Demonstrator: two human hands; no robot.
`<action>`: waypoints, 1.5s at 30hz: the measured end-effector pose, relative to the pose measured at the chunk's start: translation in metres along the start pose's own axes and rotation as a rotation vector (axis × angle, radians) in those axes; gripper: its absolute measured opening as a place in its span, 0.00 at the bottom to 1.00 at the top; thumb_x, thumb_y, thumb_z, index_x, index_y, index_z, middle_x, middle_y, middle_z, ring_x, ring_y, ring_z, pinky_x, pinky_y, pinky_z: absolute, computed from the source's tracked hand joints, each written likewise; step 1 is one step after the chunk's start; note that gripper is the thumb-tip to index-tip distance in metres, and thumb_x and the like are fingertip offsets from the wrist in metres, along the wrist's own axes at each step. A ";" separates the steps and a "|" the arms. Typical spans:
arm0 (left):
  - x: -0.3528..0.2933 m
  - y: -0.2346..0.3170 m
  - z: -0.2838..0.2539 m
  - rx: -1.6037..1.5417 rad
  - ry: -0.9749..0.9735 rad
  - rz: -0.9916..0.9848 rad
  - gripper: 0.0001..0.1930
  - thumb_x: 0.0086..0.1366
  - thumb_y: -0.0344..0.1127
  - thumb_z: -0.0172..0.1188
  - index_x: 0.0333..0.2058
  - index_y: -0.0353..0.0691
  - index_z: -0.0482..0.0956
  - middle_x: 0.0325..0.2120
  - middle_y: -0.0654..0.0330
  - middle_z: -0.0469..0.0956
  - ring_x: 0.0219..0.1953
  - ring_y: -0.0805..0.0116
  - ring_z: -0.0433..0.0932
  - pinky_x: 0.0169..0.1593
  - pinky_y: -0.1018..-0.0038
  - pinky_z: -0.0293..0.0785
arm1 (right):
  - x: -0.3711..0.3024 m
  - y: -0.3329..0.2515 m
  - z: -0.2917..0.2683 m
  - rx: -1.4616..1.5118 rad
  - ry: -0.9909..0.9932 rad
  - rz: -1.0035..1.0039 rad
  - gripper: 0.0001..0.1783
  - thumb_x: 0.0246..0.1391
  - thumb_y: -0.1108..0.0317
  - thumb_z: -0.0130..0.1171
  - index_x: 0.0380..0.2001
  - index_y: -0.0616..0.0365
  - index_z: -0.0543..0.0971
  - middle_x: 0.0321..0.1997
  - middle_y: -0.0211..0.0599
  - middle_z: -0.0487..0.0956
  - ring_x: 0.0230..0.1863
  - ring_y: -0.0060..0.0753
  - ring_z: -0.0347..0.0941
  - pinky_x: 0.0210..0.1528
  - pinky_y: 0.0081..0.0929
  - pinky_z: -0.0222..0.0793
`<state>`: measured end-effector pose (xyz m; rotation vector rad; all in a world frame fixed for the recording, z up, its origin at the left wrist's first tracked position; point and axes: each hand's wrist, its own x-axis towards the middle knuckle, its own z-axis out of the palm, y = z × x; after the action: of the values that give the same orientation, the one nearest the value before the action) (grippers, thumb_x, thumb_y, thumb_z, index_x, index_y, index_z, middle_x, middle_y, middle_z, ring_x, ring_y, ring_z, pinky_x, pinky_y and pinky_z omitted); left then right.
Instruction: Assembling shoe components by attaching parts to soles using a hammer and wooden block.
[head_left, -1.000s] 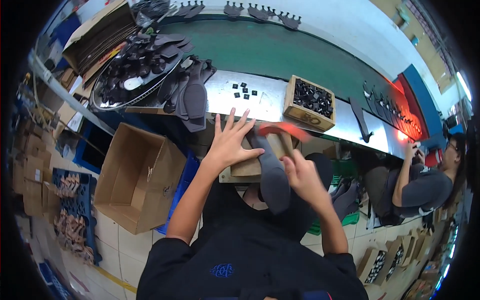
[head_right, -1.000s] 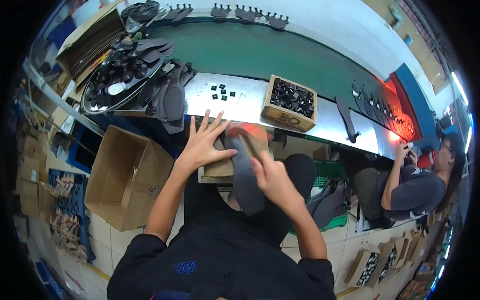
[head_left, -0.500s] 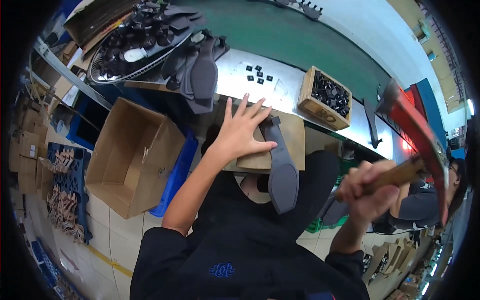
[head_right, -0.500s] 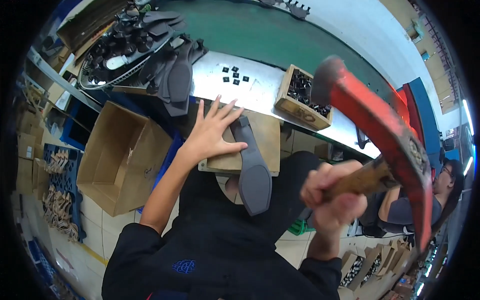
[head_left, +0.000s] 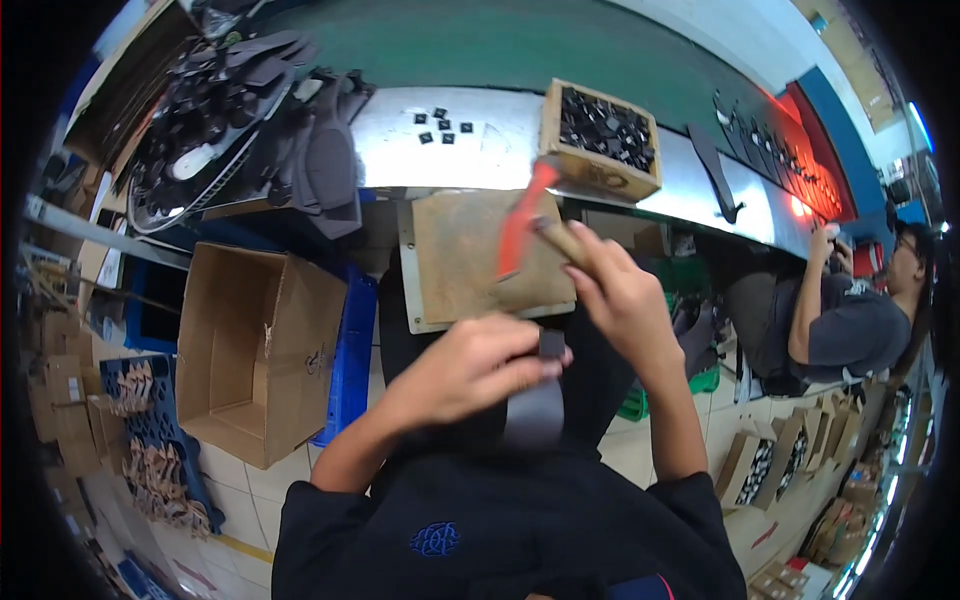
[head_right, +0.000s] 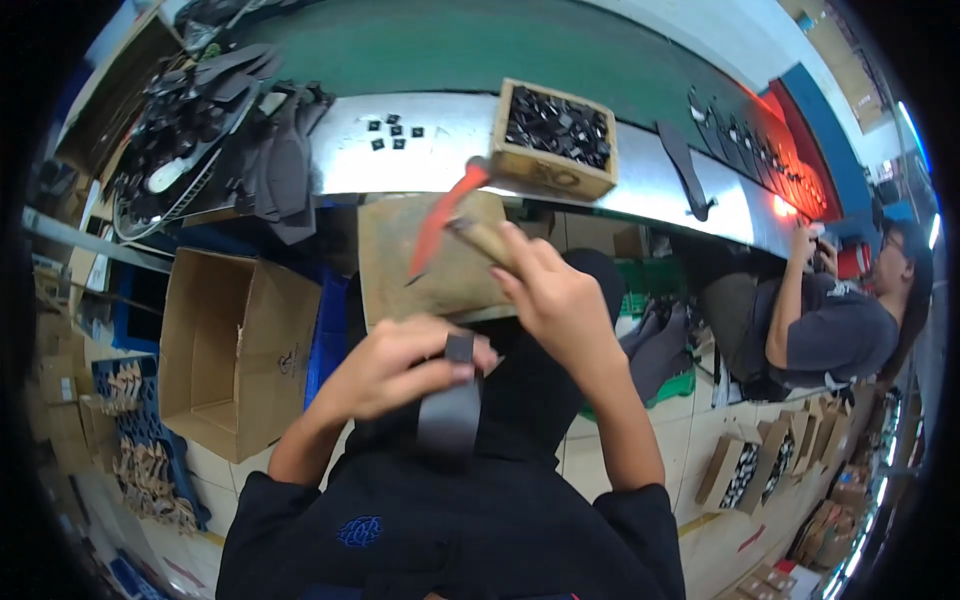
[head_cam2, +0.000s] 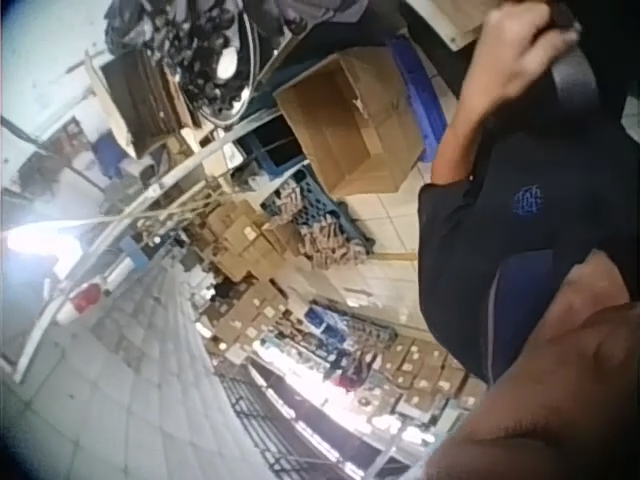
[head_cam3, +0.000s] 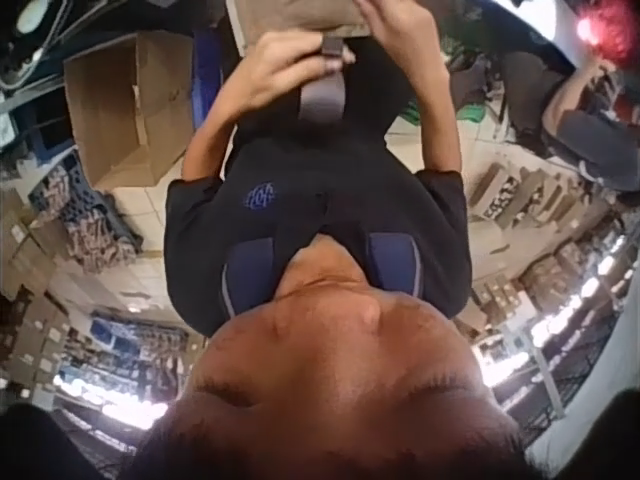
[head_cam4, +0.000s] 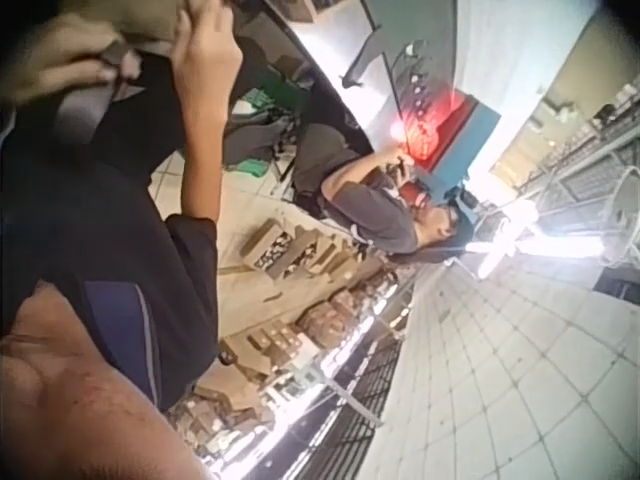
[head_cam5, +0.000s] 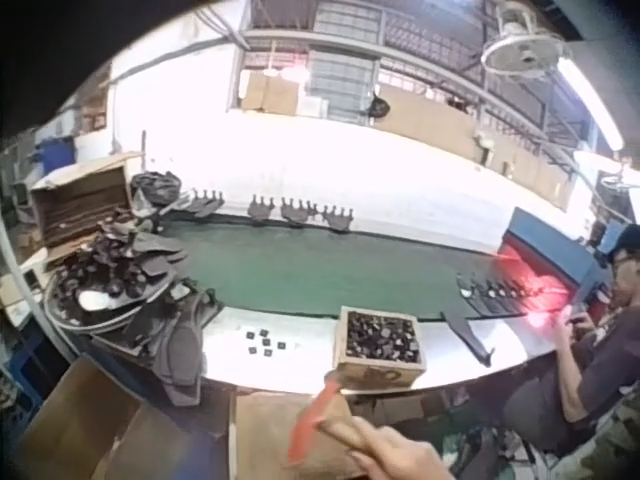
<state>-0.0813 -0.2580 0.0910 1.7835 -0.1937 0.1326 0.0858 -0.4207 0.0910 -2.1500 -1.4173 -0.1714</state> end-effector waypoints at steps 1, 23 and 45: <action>-0.009 0.020 0.008 -0.181 -0.016 -0.098 0.13 0.68 0.37 0.60 0.43 0.33 0.83 0.32 0.51 0.82 0.36 0.59 0.81 0.43 0.69 0.75 | -0.001 -0.004 0.004 -0.065 -0.085 -0.015 0.24 0.59 0.65 0.63 0.58 0.57 0.75 0.41 0.39 0.78 0.33 0.43 0.76 0.33 0.33 0.75; 0.014 0.026 0.035 0.713 0.628 0.316 0.21 0.62 0.35 0.68 0.50 0.30 0.78 0.47 0.46 0.82 0.54 0.45 0.79 0.59 0.57 0.72 | -0.091 -0.058 -0.030 1.699 -0.355 0.431 0.32 0.61 0.70 0.64 0.64 0.64 0.64 0.59 0.41 0.73 0.59 0.29 0.71 0.59 0.30 0.68; 0.043 0.001 0.030 0.506 0.379 0.127 0.22 0.72 0.32 0.56 0.61 0.31 0.69 0.57 0.47 0.75 0.54 0.56 0.78 0.50 0.67 0.76 | -0.044 0.277 -0.074 -0.217 0.721 0.816 0.28 0.54 0.48 0.65 0.43 0.64 0.74 0.43 0.57 0.79 0.46 0.62 0.75 0.44 0.53 0.72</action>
<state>-0.0401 -0.2904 0.0934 2.2039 0.0046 0.6529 0.3247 -0.5740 0.0319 -2.2999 -0.0953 -0.7104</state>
